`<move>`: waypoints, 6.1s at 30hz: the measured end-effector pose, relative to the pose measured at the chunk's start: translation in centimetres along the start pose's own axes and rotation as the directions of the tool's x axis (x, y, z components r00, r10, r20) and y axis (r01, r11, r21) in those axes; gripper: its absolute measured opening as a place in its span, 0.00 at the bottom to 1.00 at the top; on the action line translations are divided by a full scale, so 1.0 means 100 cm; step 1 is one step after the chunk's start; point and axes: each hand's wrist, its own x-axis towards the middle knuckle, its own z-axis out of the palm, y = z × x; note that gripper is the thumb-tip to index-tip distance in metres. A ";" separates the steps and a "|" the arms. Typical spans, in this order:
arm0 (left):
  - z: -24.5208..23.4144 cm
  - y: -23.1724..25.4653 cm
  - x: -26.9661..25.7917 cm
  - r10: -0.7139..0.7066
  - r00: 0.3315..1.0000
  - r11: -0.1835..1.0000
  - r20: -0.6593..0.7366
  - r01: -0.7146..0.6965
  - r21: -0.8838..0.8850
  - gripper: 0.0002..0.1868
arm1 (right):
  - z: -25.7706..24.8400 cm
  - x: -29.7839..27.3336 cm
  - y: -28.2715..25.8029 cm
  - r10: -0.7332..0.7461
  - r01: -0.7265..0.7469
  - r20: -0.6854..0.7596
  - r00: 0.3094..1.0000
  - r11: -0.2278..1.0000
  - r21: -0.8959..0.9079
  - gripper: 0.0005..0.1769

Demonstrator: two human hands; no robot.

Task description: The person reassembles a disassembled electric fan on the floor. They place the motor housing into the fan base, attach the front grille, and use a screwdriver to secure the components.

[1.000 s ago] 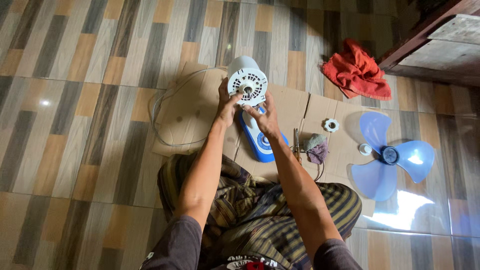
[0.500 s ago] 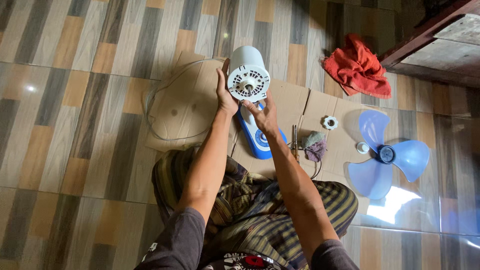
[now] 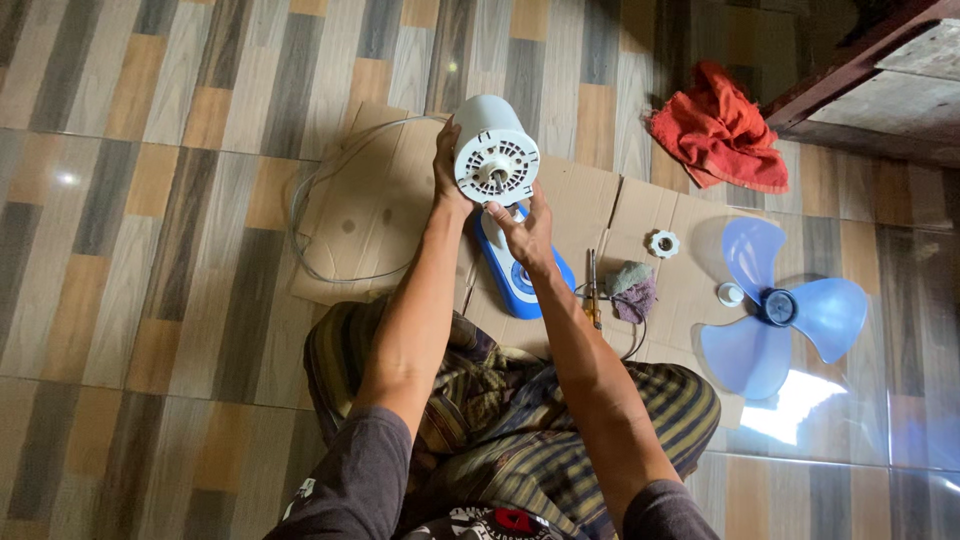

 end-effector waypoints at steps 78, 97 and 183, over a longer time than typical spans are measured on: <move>0.120 0.057 -0.037 0.003 0.914 0.006 0.405 -0.405 0.914 0.12 | 0.009 0.026 -0.013 0.199 -0.077 -0.121 0.972 0.766 0.638 0.21; 0.108 0.056 -0.029 0.012 0.906 -0.049 0.423 -0.422 0.905 0.17 | 0.002 0.023 0.018 0.157 -0.091 -0.059 0.986 0.800 0.593 0.23; -0.007 -0.052 -0.091 0.315 0.932 0.167 0.179 -0.241 0.956 0.39 | -0.025 -0.055 0.060 0.083 -0.062 0.125 0.989 0.985 -0.162 0.33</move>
